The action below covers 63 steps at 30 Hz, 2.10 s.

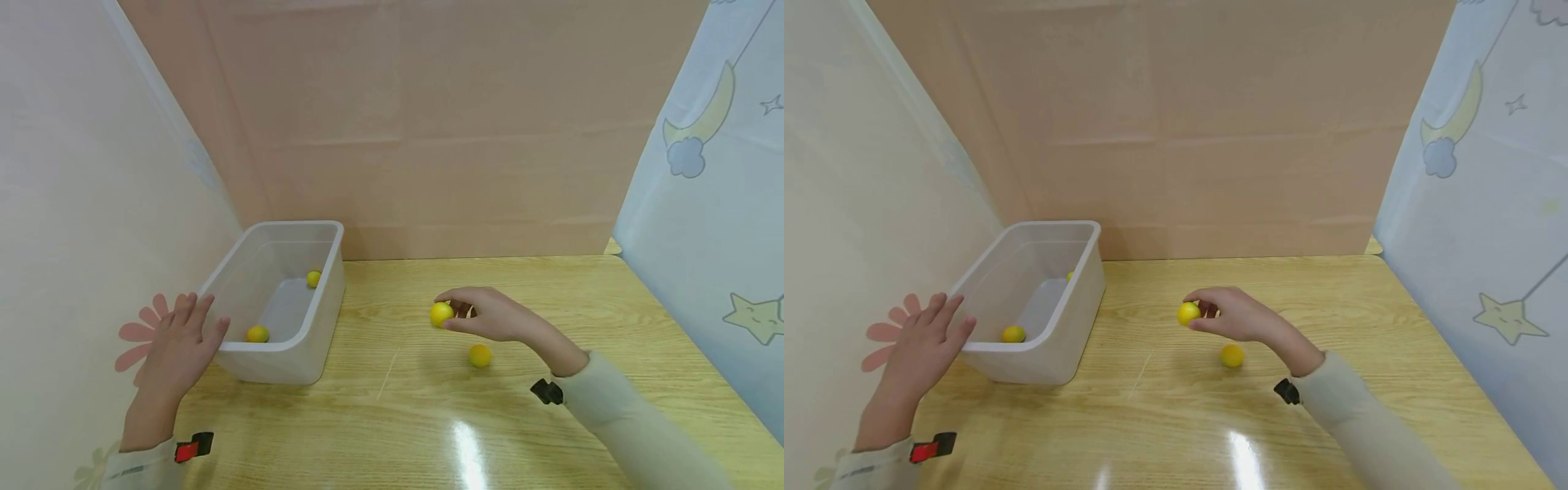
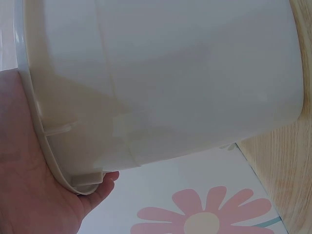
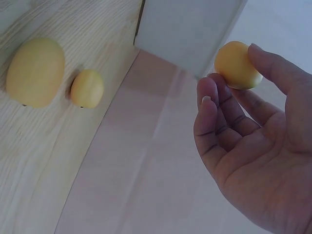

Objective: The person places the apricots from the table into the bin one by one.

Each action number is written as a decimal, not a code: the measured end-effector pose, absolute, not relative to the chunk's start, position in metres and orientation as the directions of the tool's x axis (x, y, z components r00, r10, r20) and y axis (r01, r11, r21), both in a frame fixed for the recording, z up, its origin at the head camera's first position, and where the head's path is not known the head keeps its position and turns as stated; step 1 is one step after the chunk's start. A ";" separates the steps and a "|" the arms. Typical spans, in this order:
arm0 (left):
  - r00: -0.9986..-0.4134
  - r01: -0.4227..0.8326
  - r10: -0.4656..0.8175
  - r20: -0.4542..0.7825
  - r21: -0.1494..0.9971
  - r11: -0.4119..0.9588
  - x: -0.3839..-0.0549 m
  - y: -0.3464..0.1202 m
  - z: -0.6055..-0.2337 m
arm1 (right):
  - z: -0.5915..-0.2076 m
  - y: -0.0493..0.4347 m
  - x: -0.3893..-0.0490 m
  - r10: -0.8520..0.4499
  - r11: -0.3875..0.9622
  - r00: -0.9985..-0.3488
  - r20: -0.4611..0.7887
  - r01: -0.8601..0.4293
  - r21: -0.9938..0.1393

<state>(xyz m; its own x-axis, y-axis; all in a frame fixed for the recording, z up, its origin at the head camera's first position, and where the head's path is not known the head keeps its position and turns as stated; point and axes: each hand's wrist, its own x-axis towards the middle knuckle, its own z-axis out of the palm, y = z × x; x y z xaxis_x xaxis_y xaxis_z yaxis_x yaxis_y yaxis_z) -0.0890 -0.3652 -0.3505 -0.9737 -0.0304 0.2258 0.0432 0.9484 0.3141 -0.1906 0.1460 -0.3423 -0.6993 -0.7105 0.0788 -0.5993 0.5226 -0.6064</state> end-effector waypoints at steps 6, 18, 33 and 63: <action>-0.974 0.039 -0.035 0.224 0.316 0.948 -0.089 -0.365 -0.351 | -0.337 0.136 -0.191 -0.725 0.504 -0.684 0.081 -0.607 -0.615; -0.975 0.033 -0.039 0.219 0.316 0.948 -0.090 -0.366 -0.352 | -0.331 0.121 -0.193 -0.742 0.495 -0.663 0.096 -0.640 -0.588; -0.978 0.031 -0.040 0.207 0.327 0.945 -0.091 -0.366 -0.353 | -0.325 0.103 -0.197 -0.752 0.487 -0.651 0.104 -0.655 -0.578; -0.977 0.042 -0.027 0.213 0.315 0.948 -0.090 -0.367 -0.353 | -0.313 0.059 -0.207 -0.782 0.430 -0.606 0.147 -0.696 -0.575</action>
